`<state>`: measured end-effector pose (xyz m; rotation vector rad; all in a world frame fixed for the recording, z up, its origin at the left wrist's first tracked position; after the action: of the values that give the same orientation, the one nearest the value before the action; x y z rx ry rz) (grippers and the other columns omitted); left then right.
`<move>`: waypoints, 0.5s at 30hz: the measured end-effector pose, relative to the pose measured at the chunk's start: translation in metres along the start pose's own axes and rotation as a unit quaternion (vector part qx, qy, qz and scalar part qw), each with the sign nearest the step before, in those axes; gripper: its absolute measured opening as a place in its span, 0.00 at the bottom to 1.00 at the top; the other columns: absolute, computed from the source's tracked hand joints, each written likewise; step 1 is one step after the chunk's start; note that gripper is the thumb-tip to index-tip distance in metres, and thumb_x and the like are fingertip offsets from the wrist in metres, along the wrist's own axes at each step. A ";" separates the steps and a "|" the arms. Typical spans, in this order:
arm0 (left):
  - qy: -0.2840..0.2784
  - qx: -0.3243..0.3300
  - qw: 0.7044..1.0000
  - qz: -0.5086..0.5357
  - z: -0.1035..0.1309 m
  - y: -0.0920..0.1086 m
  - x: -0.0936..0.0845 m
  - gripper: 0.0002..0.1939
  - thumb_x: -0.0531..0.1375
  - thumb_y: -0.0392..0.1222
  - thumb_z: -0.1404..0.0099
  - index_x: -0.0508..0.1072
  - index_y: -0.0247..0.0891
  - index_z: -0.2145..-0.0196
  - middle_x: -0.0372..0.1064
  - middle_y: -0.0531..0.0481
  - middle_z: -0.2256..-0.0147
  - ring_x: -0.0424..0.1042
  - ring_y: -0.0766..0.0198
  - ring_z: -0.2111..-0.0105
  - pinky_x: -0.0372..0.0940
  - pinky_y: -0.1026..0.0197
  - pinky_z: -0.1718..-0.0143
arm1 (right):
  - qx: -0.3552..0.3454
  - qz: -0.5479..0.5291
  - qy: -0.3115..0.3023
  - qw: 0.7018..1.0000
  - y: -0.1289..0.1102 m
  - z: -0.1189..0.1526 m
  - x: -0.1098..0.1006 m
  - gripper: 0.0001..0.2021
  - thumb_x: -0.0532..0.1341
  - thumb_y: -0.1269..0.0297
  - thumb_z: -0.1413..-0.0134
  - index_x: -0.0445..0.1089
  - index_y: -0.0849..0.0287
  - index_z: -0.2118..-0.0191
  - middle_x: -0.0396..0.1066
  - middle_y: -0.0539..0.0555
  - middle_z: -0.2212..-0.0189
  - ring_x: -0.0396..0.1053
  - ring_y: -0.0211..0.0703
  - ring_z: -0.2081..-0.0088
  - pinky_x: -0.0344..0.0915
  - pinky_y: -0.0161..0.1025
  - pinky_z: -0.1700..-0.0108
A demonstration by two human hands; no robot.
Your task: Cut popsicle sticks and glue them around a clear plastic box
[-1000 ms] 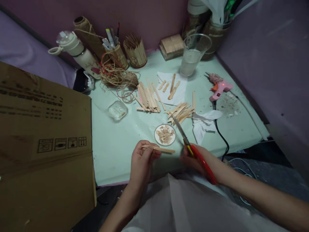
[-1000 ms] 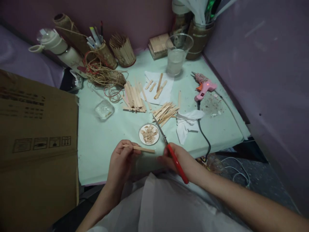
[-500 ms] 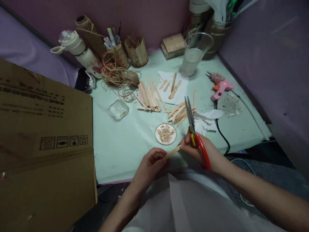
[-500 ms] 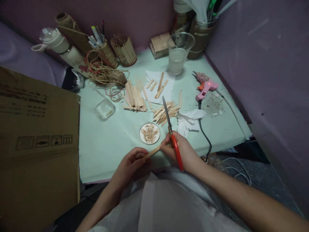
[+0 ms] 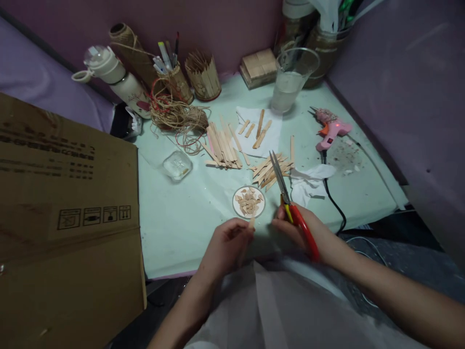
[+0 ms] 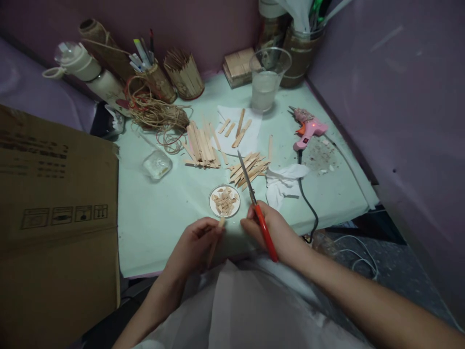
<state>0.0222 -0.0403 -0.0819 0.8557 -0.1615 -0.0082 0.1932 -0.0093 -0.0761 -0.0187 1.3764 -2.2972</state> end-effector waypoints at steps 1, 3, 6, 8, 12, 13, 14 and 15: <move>0.027 -0.002 0.999 0.028 -0.001 0.001 -0.005 0.17 0.69 0.51 0.49 0.73 0.35 0.71 0.68 0.54 0.76 0.62 0.70 0.76 0.56 0.68 0.74 | 0.005 0.002 -0.023 1.000 -0.001 0.003 0.002 0.12 0.60 0.54 0.47 0.59 0.55 0.71 0.59 0.45 0.77 0.56 0.37 0.74 0.57 0.36 0.72; 0.060 -0.002 0.996 0.069 -0.004 0.005 -0.010 0.19 0.71 0.52 0.52 0.74 0.35 0.70 0.68 0.55 0.77 0.63 0.70 0.75 0.57 0.68 0.73 | 0.005 0.005 -0.091 0.996 -0.004 0.012 0.012 0.14 0.59 0.51 0.44 0.59 0.55 0.71 0.58 0.45 0.77 0.54 0.37 0.73 0.56 0.36 0.72; 0.071 0.014 0.994 0.088 -0.008 0.013 -0.008 0.20 0.72 0.51 0.55 0.74 0.35 0.71 0.66 0.57 0.78 0.62 0.71 0.77 0.57 0.69 0.74 | 0.005 0.019 -0.176 0.984 -0.013 0.025 0.027 0.15 0.59 0.49 0.44 0.59 0.56 0.69 0.59 0.46 0.74 0.54 0.37 0.73 0.57 0.36 0.71; 0.076 0.028 0.993 0.085 -0.009 0.018 -0.005 0.19 0.72 0.50 0.55 0.73 0.35 0.73 0.66 0.57 0.79 0.62 0.72 0.78 0.57 0.69 0.75 | 0.008 0.026 -0.201 0.979 -0.019 0.030 0.032 0.15 0.59 0.49 0.45 0.59 0.56 0.69 0.60 0.46 0.75 0.55 0.38 0.73 0.57 0.37 0.71; 0.086 0.045 0.992 0.075 -0.009 0.022 -0.002 0.16 0.71 0.49 0.54 0.73 0.35 0.74 0.67 0.57 0.79 0.63 0.72 0.79 0.58 0.68 0.76 | -0.023 0.019 -0.209 0.977 -0.031 0.031 0.035 0.14 0.56 0.50 0.43 0.62 0.57 0.66 0.65 0.49 0.73 0.58 0.39 0.72 0.60 0.37 0.69; 0.087 0.048 0.993 0.070 -0.009 0.022 -0.002 0.16 0.71 0.48 0.53 0.73 0.35 0.74 0.68 0.57 0.79 0.63 0.72 0.79 0.58 0.68 0.76 | -0.026 0.022 -0.212 0.977 -0.031 0.031 0.036 0.15 0.56 0.50 0.43 0.63 0.57 0.65 0.67 0.50 0.72 0.59 0.39 0.72 0.62 0.38 0.68; 0.089 0.050 0.993 0.063 -0.009 0.022 -0.002 0.15 0.71 0.48 0.53 0.73 0.35 0.74 0.67 0.57 0.79 0.63 0.72 0.79 0.58 0.68 0.76 | -0.024 0.030 -0.215 0.976 -0.030 0.031 0.037 0.15 0.56 0.49 0.43 0.63 0.58 0.65 0.67 0.51 0.71 0.60 0.40 0.71 0.63 0.38 0.67; 0.091 0.051 0.993 0.055 -0.009 0.021 -0.003 0.15 0.70 0.48 0.52 0.73 0.35 0.74 0.67 0.57 0.79 0.63 0.72 0.79 0.58 0.68 0.76 | -0.018 0.041 -0.218 0.975 -0.027 0.031 0.037 0.16 0.56 0.48 0.43 0.63 0.58 0.65 0.68 0.51 0.71 0.61 0.40 0.71 0.63 0.39 0.67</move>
<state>0.0195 -0.0192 -0.0726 0.9440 -0.0372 0.1835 0.1570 -0.0392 -0.0456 -0.4425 1.1630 -2.0408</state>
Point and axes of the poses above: each hand's wrist, its own z-axis away from the middle knuckle, its own x-axis out of the palm, y = z × x, the point moved 8 cm from there along -z, towards the middle knuckle
